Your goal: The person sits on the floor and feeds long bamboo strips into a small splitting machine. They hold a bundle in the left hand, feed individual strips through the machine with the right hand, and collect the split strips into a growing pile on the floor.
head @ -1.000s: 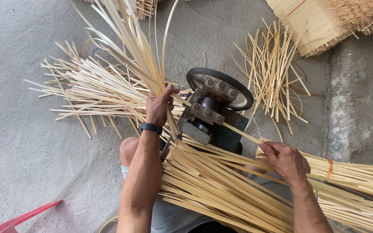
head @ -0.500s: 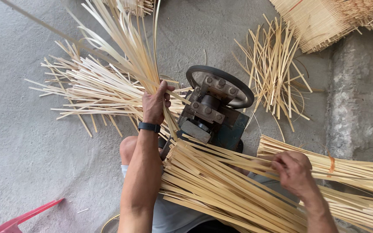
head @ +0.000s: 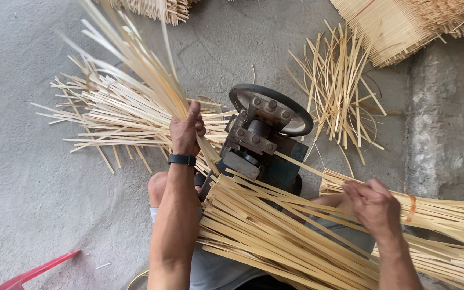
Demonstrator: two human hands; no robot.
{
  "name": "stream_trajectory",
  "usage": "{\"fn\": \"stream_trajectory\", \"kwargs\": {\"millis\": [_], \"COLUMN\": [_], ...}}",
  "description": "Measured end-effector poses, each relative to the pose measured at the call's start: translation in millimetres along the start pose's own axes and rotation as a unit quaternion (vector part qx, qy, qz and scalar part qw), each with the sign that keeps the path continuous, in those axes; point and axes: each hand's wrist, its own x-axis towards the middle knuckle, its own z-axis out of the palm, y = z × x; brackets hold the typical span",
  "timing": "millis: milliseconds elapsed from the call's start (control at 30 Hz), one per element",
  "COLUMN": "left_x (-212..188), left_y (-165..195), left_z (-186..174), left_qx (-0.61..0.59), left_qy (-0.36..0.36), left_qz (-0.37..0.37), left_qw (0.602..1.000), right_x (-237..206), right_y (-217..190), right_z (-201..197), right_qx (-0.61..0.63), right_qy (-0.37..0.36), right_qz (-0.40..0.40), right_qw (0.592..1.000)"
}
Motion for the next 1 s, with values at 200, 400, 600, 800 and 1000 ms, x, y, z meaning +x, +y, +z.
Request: {"fn": "stream_trajectory", "kwargs": {"millis": [200, 400, 600, 800, 1000], "left_x": [-3.2, -0.2, -1.2, 9.1, 13.0], "left_y": [0.1, 4.5, -7.1, -22.9, -19.5], "left_z": [3.1, 5.8, 5.4, -0.7, 0.2], "left_qx": [0.039, 0.018, 0.274, 0.299, 0.153], "left_qy": [-0.024, -0.001, 0.09, 0.071, 0.06], "left_qz": [-0.022, 0.036, 0.016, -0.029, 0.031], "left_qw": [0.999, 0.999, 0.957, 0.951, 0.986], "right_x": [17.0, 15.5, -3.3, -13.1, -18.2], "right_y": [-53.5, -59.4, -58.4, -57.7, -35.6], "right_z": [-10.0, -19.6, -3.3, -0.5, 9.9], "right_qx": [0.065, 0.044, 0.165, 0.198, 0.158], "right_qy": [0.023, -0.097, -0.257, -0.185, -0.248], "right_qz": [-0.035, 0.097, 0.032, -0.006, 0.009], "right_qw": [0.997, 0.99, 0.952, 0.963, 0.956]}}
